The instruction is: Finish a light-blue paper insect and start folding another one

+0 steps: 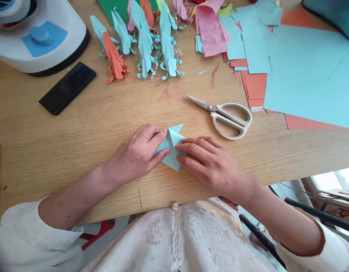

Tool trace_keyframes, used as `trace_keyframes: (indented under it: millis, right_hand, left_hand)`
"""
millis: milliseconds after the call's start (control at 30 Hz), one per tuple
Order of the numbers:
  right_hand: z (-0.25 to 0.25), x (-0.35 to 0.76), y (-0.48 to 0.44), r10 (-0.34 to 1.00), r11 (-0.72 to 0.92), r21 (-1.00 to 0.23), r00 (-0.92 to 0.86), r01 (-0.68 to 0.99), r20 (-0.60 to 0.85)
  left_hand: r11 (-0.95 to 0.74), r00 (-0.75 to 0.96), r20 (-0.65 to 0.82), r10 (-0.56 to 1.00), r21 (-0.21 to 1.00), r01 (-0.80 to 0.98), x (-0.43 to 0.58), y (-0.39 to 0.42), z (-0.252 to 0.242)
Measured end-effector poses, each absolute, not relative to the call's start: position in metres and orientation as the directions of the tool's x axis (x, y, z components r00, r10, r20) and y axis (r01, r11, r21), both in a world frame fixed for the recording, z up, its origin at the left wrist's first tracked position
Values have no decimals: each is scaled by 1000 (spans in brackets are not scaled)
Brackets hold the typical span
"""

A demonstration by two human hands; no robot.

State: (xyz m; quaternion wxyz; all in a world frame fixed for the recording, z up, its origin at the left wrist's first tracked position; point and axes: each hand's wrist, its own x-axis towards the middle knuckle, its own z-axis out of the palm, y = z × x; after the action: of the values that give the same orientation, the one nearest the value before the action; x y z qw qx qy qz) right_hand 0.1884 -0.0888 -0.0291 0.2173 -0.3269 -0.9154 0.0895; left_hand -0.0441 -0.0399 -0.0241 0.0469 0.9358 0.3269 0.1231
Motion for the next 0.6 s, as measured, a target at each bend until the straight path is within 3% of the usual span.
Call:
trace_keyframes:
  millis: [600]
  right_hand:
    - [-31,191,-92,643,763,-349,-690,544,332]
  left_hand:
    - [-802,755,279,594,132,582,-48,-40,-26]
